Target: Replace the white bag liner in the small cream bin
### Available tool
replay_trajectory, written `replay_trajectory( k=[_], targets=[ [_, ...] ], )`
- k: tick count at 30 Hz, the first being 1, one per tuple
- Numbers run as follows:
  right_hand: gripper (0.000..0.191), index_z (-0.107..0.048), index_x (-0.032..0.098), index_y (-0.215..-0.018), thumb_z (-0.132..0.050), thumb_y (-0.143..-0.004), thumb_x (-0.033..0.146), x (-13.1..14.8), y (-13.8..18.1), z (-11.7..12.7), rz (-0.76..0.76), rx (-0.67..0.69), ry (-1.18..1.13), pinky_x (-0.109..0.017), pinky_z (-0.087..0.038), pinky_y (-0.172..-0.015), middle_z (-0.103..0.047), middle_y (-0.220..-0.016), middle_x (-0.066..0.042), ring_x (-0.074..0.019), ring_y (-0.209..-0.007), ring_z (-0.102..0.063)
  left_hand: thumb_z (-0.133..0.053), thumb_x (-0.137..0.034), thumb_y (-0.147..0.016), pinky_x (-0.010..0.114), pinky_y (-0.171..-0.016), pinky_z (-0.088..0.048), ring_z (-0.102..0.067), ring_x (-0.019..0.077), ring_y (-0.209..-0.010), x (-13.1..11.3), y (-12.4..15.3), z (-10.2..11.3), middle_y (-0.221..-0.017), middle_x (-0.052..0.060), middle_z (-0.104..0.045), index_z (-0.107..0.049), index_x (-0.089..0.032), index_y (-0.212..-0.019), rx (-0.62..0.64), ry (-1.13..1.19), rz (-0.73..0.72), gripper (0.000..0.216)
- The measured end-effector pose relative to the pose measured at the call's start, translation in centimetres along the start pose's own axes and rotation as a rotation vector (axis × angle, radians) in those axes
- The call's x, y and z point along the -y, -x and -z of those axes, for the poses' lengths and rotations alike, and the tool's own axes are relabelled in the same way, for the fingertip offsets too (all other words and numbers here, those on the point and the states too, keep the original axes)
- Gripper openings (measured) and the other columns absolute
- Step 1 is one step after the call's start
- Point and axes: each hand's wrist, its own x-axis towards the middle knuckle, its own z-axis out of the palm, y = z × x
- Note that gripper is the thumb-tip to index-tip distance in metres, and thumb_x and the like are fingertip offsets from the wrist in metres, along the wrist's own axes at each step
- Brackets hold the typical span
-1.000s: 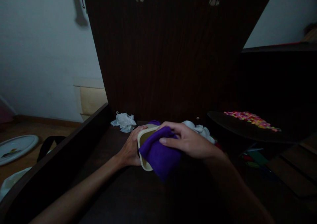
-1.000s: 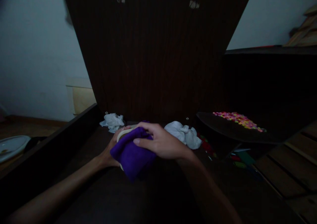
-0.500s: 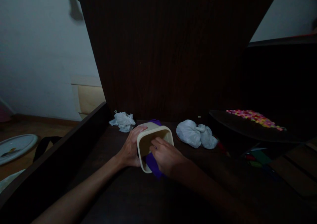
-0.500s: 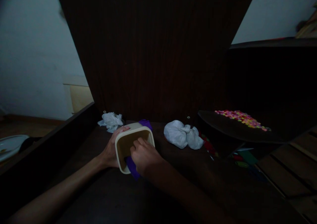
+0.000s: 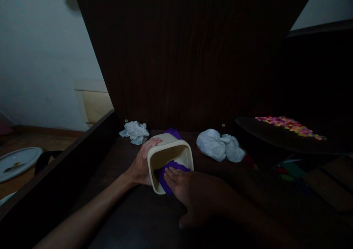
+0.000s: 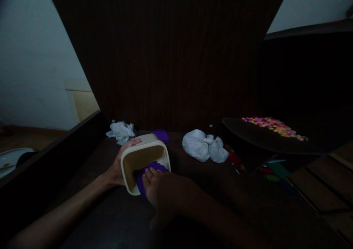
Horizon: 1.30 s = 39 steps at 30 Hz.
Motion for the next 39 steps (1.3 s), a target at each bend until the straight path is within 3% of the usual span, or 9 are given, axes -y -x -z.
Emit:
replay_trajectory(
  k=[3, 7, 13, 16, 20, 23, 27, 32, 39],
  targets=[
    [0.116, -0.027, -0.011, -0.153, -0.082, -0.072, 0.051, 0.3, -1.4, 0.1, -0.038, 0.034, 0.014, -0.044, -0.029, -0.123, -0.023, -0.158, -0.036, -0.0421, -0.15, -0.028, -0.085, -0.055, -0.066, 0.071, -0.111, -0.041, -0.053, 0.0446, -0.131, -0.3, -0.2, -0.3, -0.144, 0.022, -0.05, -0.02, -0.022, -0.159, -0.012, -0.045, -0.07, 0.118],
    [0.118, -0.044, -0.015, -0.142, -0.077, -0.069, 0.071, 1.2, -2.6, 0.9, -0.077, 0.013, 0.072, -0.044, -0.035, -0.118, -0.045, -0.146, -0.039, -0.0438, -0.14, -0.044, -0.082, -0.059, -0.069, 0.068, -0.112, -0.04, -0.051, 0.0424, -0.133, -0.6, -0.3, -0.6, -0.144, 0.022, -0.05, -0.021, -0.019, -0.159, -0.031, -0.079, -0.101, 0.116],
    [0.085, -0.072, 0.001, -0.112, -0.072, -0.071, 0.075, 2.1, -1.1, 2.3, -0.185, 0.016, 0.083, -0.043, -0.052, -0.096, -0.07, -0.114, -0.025, -0.0362, -0.108, -0.065, -0.086, -0.062, -0.062, 0.068, -0.111, -0.041, -0.052, 0.0431, -0.133, -0.7, -0.1, 0.0, -0.143, 0.023, -0.051, -0.021, -0.02, -0.158, -0.002, -0.034, -0.041, 0.123],
    [0.095, -0.063, -0.006, -0.127, -0.073, -0.073, 0.072, 2.5, -0.4, 2.3, -0.189, 0.019, 0.072, -0.043, -0.049, -0.105, -0.064, -0.128, -0.031, -0.0397, -0.122, -0.061, -0.087, -0.065, -0.059, 0.068, -0.11, -0.043, -0.052, 0.0441, -0.133, -0.5, 0.1, 0.1, -0.144, 0.021, -0.05, -0.023, -0.024, -0.157, -0.018, 0.013, 0.022, 0.123],
    [0.127, -0.028, -0.016, -0.15, -0.077, -0.071, 0.07, 2.7, -1.3, 1.8, -0.193, 0.073, 0.078, -0.042, -0.032, -0.121, -0.029, -0.154, -0.041, -0.0446, -0.146, -0.033, -0.084, -0.065, -0.063, 0.067, -0.111, -0.043, -0.052, 0.044, -0.133, -0.2, 0.4, -0.1, -0.145, 0.02, -0.05, -0.023, -0.025, -0.157, -0.055, 0.052, 0.05, 0.119],
    [0.132, -0.018, -0.016, -0.152, -0.084, -0.067, 0.061, 2.9, -2.8, 1.7, -0.241, 0.165, 0.088, -0.042, -0.027, -0.123, -0.02, -0.156, -0.041, -0.0452, -0.149, -0.026, -0.083, -0.068, -0.062, 0.066, -0.112, -0.042, -0.053, 0.0434, -0.133, -0.4, 0.3, -0.2, -0.144, 0.019, -0.051, -0.022, -0.025, -0.158, -0.043, 0.076, 0.036, 0.122],
    [0.131, -0.028, -0.015, -0.151, -0.083, -0.064, 0.065, 2.5, -4.9, 1.9, -0.246, 0.234, 0.072, -0.045, -0.022, -0.125, -0.021, -0.158, -0.04, -0.0465, -0.15, -0.023, -0.087, -0.063, -0.061, 0.069, -0.112, -0.04, -0.053, 0.0429, -0.132, -0.9, 0.0, -0.2, -0.144, 0.019, -0.052, -0.024, -0.025, -0.157, -0.026, 0.072, -0.009, 0.121],
    [0.124, -0.033, -0.012, -0.15, -0.078, -0.068, 0.069, 2.5, -6.0, 2.3, -0.254, 0.29, 0.083, -0.047, -0.027, -0.123, -0.025, -0.158, -0.038, -0.0464, -0.148, -0.029, -0.088, -0.065, -0.058, 0.071, -0.115, -0.036, -0.053, 0.0436, -0.133, -0.9, 0.2, -0.1, -0.143, 0.02, -0.052, -0.026, -0.022, -0.156, -0.01, 0.049, 0.001, 0.124],
    [0.088, -0.061, -0.013, -0.127, -0.079, -0.073, 0.054, 3.0, -5.6, 2.6, -0.208, 0.226, 0.122, -0.049, -0.043, -0.112, -0.059, -0.132, -0.037, -0.0447, -0.133, -0.053, -0.084, -0.066, -0.063, 0.074, -0.118, -0.027, -0.052, 0.0427, -0.134, -0.7, 0.6, -0.1, -0.142, 0.021, -0.051, -0.018, -0.022, -0.158, 0.009, 0.002, -0.011, 0.124]
  ],
)
